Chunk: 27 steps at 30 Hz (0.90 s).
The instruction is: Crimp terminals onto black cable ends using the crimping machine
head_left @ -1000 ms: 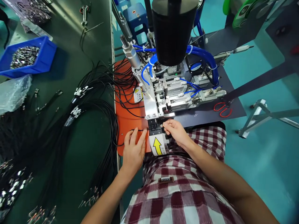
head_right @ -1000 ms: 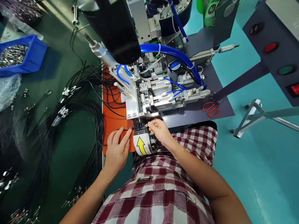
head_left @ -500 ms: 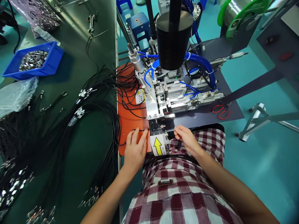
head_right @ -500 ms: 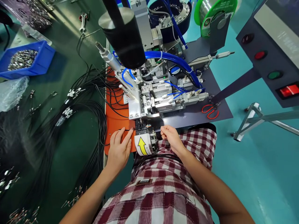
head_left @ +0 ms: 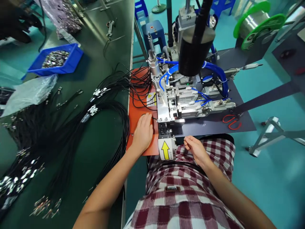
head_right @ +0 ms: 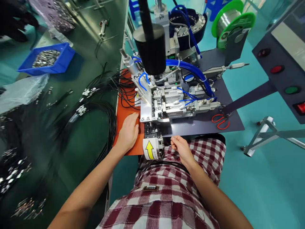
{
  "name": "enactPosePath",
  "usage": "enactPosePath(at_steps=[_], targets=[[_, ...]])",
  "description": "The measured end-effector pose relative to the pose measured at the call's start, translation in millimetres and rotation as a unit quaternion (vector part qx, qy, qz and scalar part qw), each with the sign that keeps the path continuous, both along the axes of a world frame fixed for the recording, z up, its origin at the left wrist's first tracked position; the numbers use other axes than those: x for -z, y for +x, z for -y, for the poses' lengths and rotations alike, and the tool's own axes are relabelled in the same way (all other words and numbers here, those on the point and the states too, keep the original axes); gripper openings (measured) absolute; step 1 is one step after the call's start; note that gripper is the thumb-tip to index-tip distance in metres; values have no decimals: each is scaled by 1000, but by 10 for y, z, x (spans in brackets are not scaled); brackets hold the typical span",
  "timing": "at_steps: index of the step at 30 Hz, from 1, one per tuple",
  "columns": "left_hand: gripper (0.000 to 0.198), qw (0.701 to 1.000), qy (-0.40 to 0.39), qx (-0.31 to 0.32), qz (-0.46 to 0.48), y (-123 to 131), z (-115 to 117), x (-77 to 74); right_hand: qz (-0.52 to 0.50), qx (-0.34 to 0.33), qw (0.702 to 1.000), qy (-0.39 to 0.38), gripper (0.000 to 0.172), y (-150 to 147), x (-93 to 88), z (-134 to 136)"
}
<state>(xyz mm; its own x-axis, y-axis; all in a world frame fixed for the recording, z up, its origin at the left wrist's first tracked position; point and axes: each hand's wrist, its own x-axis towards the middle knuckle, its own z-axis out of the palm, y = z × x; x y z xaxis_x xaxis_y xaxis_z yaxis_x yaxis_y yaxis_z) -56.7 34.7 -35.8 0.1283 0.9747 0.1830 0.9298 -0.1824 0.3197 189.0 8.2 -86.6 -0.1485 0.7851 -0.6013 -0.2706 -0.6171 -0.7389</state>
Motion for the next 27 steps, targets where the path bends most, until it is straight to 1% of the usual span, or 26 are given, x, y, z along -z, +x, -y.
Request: enactPosePath(at_steps=[2,4,6,9,10,11,13,15,17,18,20,22,25,27], targets=[[45,999,10,30,31,-22,-193,13,-3,0,1000,1,32,11,-21,-2],[45,996,11,62,62,-71,-284,-16,-10,-1,1000,8,32,35,-36,-1],[42,992,14,84,95,-163,-251,-110,-13,1,1000,11,32,79,-48,5],[30,987,32,83,134,-403,-15,-360,-14,2,1000,13,32,178,-81,20],[25,989,27,71,127,-501,88,-451,-12,5,1000,16,31,212,-102,22],[21,994,3,53,99,-597,193,-531,-7,9,1000,17,31,243,-128,19],[13,999,-49,-5,-6,-756,383,-625,7,13,1000,25,30,282,-203,1],[15,990,-88,-41,-106,-841,526,-610,17,9,999,40,30,279,-302,-33],[15,981,-98,-62,-153,-855,607,-516,24,-6,998,55,29,238,-412,-69],[15,981,-96,-73,-154,-848,622,-462,26,-13,998,62,29,208,-466,-82],[16,984,-94,-98,-118,-832,608,-389,27,-31,996,77,28,143,-562,-95],[12,984,-114,-125,-48,-830,552,-400,30,-55,994,94,28,85,-638,-84],[8,972,-144,-171,68,-831,451,-560,47,-92,987,126,28,16,-722,-33],[9,967,-137,-196,91,-816,395,-693,71,-122,978,156,26,-33,-775,13]])
